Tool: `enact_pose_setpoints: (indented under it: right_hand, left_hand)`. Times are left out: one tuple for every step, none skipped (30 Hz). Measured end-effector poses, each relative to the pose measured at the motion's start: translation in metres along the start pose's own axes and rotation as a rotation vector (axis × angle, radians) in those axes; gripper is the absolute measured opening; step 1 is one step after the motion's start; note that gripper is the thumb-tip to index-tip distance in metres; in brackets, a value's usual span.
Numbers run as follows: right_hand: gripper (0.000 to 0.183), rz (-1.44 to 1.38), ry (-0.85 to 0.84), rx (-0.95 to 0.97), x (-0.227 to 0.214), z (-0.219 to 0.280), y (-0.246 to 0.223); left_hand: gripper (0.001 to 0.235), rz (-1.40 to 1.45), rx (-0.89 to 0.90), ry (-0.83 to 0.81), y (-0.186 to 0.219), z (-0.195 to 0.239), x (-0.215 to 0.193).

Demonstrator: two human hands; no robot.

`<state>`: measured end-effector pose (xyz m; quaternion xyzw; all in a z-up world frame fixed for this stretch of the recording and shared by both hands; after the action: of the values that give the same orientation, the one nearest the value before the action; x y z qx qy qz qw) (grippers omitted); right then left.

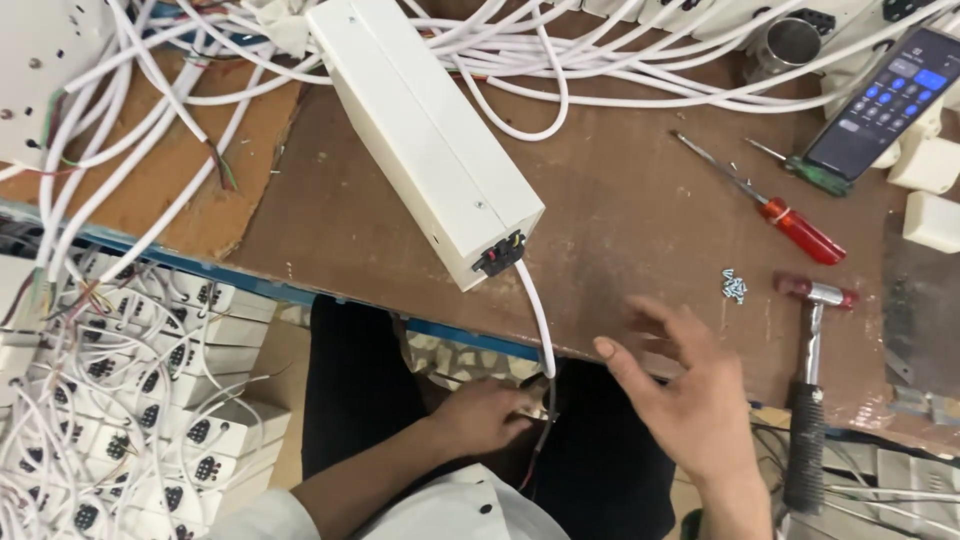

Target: The person strips and twists wires, then attaches a white plastic cover to a white electrical box using a screwdriver. They tighten the screws to secure the cover in place.

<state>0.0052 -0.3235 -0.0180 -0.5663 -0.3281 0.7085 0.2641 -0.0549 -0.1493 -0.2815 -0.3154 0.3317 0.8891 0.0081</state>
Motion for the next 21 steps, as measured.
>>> enact_pose_setpoints:
  right_hand:
    - [0.05, 0.007, -0.002, 0.003, -0.001, 0.001, 0.001]
    - [0.05, -0.004, -0.023, 0.016, 0.003, 0.001, 0.002]
    - [0.05, -0.015, -0.045, 0.029, 0.006, 0.001, 0.003]
    - [0.05, -0.01, -0.038, 0.032, 0.007, 0.001, 0.005]
    - [0.05, -0.024, -0.037, -0.003, 0.008, 0.0, 0.004]
    - [0.049, -0.034, -0.037, -0.029, 0.008, 0.003, 0.005]
    - [0.049, -0.026, -0.03, -0.017, 0.007, 0.005, 0.005]
    - [0.048, -0.052, -0.046, -0.005, 0.007, 0.007, 0.006]
    - [0.047, -0.078, -0.061, 0.007, 0.008, 0.009, 0.007]
    - [0.047, -0.076, -0.059, 0.013, 0.008, 0.01, 0.009]
    - [0.047, -0.069, -0.072, 0.016, 0.009, 0.012, 0.009]
    - [0.046, -0.063, -0.085, 0.013, 0.009, 0.011, 0.01]
    - [0.046, -0.061, -0.083, 0.012, 0.009, 0.013, 0.012]
    - [0.046, -0.06, -0.085, 0.026, 0.01, 0.012, 0.015]
    - [0.045, -0.059, -0.087, 0.04, 0.01, 0.012, 0.018]
    - [0.045, -0.065, -0.086, 0.034, 0.012, 0.011, 0.019]
    - [0.045, -0.093, -0.083, 0.033, 0.013, 0.01, 0.021]
    - [0.045, -0.122, -0.081, 0.035, 0.015, 0.01, 0.024]
    - [0.045, -0.129, -0.079, 0.032, 0.017, 0.007, 0.024]
    - [0.045, -0.051, -0.054, -0.045, 0.016, 0.005, 0.016]
    - [0.044, 0.026, -0.028, -0.123, 0.016, 0.003, 0.007]
  left_hand:
    - [0.04, 0.006, 0.005, 0.0, 0.007, -0.004, -0.002]
    - [0.037, 0.077, 0.168, -0.001, 0.022, -0.004, -0.006]
    - [0.036, 0.148, 0.33, -0.001, 0.037, -0.003, -0.011]
    - [0.036, 0.146, 0.338, -0.002, 0.03, -0.018, -0.013]
    - [0.042, 0.107, 0.322, 0.081, 0.023, -0.031, -0.02]
    - [0.049, 0.071, 0.312, 0.159, 0.019, -0.045, -0.023]
    - [0.049, 0.074, 0.326, 0.152, -0.002, -0.071, -0.018]
    - [0.038, 0.099, 0.167, 0.07, -0.035, -0.103, -0.004]
    - [0.032, 0.119, 0.009, -0.018, -0.067, -0.133, 0.011]
    - [0.032, 0.12, 0.014, -0.022, -0.075, -0.141, 0.014]
    - [0.034, 0.033, 0.013, 0.086, -0.082, -0.147, 0.008]
    - [0.038, -0.06, 0.013, 0.199, -0.089, -0.152, -0.001]
    - [0.038, -0.061, 0.014, 0.201, -0.09, -0.15, 0.006]
    - [0.034, -0.161, 0.058, 0.101, -0.089, -0.152, 0.018]
    - [0.032, -0.263, 0.103, 0.002, -0.088, -0.152, 0.03]
    - [0.032, -0.269, 0.097, 0.004, -0.076, -0.132, 0.023]
    - [0.037, -0.263, 0.111, 0.054, -0.061, -0.11, 0.012]
    - [0.049, -0.258, 0.127, 0.101, -0.046, -0.088, 0.004]
    - [0.049, -0.264, 0.122, 0.099, -0.039, -0.077, -0.003]
    - [0.047, -0.214, 0.011, 0.004, -0.042, -0.067, -0.004]
    - [0.045, -0.162, -0.102, -0.087, -0.045, -0.056, -0.004]
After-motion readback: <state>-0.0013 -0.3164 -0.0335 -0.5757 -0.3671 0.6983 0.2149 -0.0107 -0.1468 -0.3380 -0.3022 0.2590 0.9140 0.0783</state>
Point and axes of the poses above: each hand's wrist, its own z-axis away from the middle knuckle, its own x-axis out of the palm, y = z × x, the point moved 8 cm from there along -z, towards the middle knuckle, and after that the axes turned 15 degrees about -y, right-handed, at the moved point
